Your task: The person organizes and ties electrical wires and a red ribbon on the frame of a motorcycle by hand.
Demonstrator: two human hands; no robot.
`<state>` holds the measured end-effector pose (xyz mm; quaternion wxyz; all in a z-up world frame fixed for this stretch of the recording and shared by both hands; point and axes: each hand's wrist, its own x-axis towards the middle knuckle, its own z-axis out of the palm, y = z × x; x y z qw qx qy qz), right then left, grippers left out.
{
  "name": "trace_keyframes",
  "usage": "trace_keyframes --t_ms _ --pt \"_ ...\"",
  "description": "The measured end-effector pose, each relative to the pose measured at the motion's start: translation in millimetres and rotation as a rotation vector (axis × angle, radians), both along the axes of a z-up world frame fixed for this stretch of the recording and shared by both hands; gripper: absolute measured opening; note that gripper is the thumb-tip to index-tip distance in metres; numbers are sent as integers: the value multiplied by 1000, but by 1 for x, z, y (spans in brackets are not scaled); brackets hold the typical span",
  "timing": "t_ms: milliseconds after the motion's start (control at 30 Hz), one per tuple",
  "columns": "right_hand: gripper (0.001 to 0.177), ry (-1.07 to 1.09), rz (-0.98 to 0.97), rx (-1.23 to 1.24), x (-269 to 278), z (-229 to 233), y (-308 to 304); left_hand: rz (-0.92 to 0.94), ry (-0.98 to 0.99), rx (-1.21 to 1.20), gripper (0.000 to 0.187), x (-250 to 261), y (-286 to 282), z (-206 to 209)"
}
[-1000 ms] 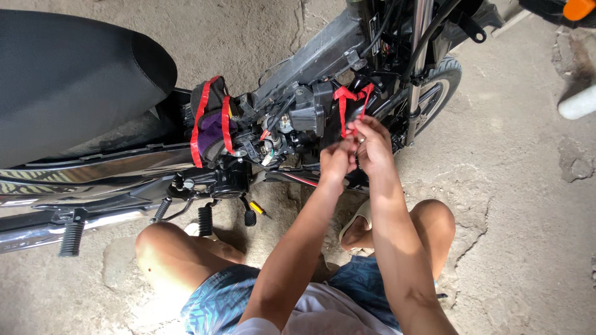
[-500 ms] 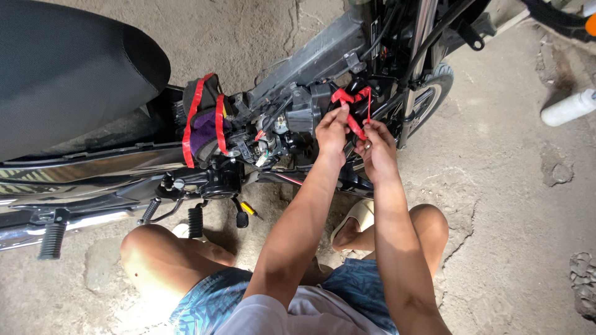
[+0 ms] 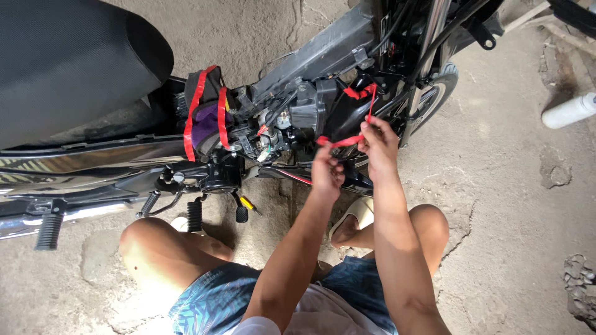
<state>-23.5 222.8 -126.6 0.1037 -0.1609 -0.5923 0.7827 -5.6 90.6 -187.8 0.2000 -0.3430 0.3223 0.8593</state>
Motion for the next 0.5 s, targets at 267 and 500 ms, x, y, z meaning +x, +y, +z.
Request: trace_keyframes --t_ms 267,500 --pt "16 -60 -94 326 8 15 14 94 570 -476 32 -52 31 34" --pt "17 22 -94 877 -1 36 5 -8 602 -959 38 -105 65 75"
